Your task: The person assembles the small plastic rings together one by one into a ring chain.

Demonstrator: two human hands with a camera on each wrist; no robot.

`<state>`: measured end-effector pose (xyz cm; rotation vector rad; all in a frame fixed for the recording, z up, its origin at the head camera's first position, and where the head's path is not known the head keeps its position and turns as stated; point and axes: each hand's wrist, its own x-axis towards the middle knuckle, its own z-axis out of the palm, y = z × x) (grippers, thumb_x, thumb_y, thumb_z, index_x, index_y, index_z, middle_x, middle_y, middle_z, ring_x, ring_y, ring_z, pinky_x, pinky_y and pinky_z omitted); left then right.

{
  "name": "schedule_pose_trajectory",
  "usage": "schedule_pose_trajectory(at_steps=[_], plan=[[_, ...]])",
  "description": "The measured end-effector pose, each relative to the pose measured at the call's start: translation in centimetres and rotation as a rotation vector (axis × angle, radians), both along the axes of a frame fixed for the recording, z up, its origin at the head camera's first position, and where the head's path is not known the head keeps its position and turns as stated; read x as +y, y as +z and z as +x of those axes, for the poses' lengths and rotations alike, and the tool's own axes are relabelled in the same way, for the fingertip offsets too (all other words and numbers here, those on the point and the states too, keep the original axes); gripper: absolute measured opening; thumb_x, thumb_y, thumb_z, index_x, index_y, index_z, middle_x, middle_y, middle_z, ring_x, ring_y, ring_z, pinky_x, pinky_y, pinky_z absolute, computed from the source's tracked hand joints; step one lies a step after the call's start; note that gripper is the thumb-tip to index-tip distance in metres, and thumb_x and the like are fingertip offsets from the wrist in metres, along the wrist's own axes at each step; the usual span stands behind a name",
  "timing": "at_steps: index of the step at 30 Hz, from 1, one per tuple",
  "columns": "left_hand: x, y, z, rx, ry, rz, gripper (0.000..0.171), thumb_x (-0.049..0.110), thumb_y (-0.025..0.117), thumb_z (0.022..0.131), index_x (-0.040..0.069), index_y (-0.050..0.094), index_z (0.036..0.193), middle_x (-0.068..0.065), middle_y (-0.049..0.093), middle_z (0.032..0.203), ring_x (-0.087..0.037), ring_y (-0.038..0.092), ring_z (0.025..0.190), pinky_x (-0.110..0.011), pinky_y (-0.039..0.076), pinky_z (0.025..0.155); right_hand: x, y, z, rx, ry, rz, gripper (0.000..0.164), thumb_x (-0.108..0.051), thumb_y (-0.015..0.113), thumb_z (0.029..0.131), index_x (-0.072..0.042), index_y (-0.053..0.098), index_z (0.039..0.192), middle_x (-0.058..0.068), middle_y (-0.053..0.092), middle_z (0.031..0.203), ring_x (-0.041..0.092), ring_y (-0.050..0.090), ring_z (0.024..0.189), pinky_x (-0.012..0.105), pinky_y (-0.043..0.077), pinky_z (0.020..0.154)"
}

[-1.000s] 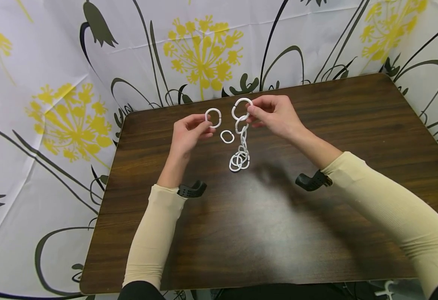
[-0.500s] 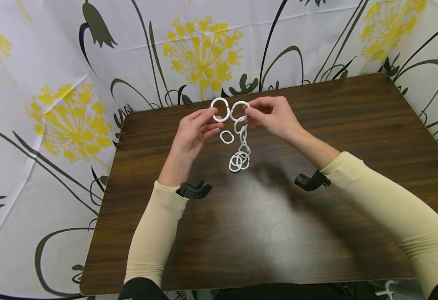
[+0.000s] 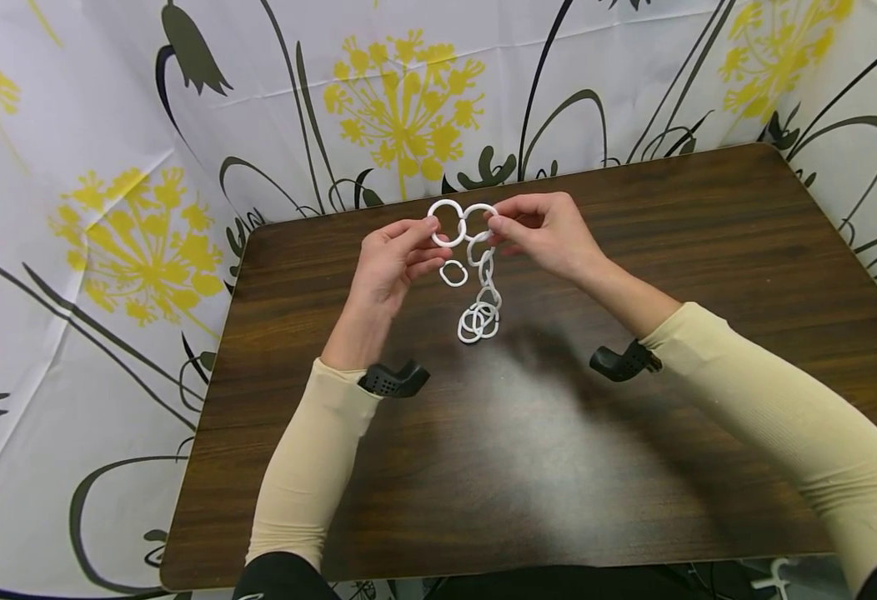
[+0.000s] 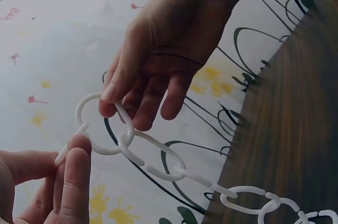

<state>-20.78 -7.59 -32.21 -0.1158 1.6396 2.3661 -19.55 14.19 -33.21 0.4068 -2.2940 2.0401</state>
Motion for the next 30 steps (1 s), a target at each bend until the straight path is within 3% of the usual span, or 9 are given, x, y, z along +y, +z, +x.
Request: schedule_pose_trajectory(at_steps=[6,14,25,30], plan=[[0.5,0.0,0.2,0.03,-0.011,-0.011,0.006,0.004,0.07,0.09,-0.002,0.07,0.09,-0.012,0.069,0.073,-0.019,0.07,0.059,-0.027,0.059,0.059,-0.2,-0.1,0.1,0.029,0.02,0.037,0.018,-0.005,0.069,0.091,0.007,0.071,0.104,0.017,0.072,0.093,0.021,0.071,0.079,0.03,0.06,0.066],[0.9,0.0,0.4,0.123,0.011,0.011,0.005,0.001,0.069,0.089,0.003,0.072,0.086,-0.011,0.07,0.073,-0.019,0.069,0.06,-0.026,0.058,0.058,-0.4,-0.1,0.2,0.031,0.036,0.056,0.015,-0.005,0.068,0.092,0.007,0.07,0.1,0.016,0.071,0.092,0.028,0.071,0.082,0.034,0.06,0.066],[1.2,0.2,0.4,0.311,0.074,-0.137,0.009,0.001,0.076,0.084,0.002,0.071,0.091,-0.014,0.072,0.083,-0.019,0.068,0.059,-0.028,0.057,0.051,-0.5,0.0,0.3,-0.008,0.038,0.069,0.014,-0.007,0.068,0.092,0.004,0.07,0.101,0.02,0.069,0.095,0.033,0.069,0.084,0.036,0.06,0.068],[1.5,0.3,0.6,0.386,0.077,-0.179,0.01,0.001,0.075,0.084,-0.001,0.07,0.092,-0.009,0.071,0.079,-0.018,0.067,0.058,-0.027,0.056,0.049,-0.5,0.0,0.2,-0.023,0.054,0.054,0.02,-0.009,0.067,0.093,0.002,0.069,0.109,0.018,0.068,0.1,0.028,0.07,0.085,0.033,0.06,0.068]])
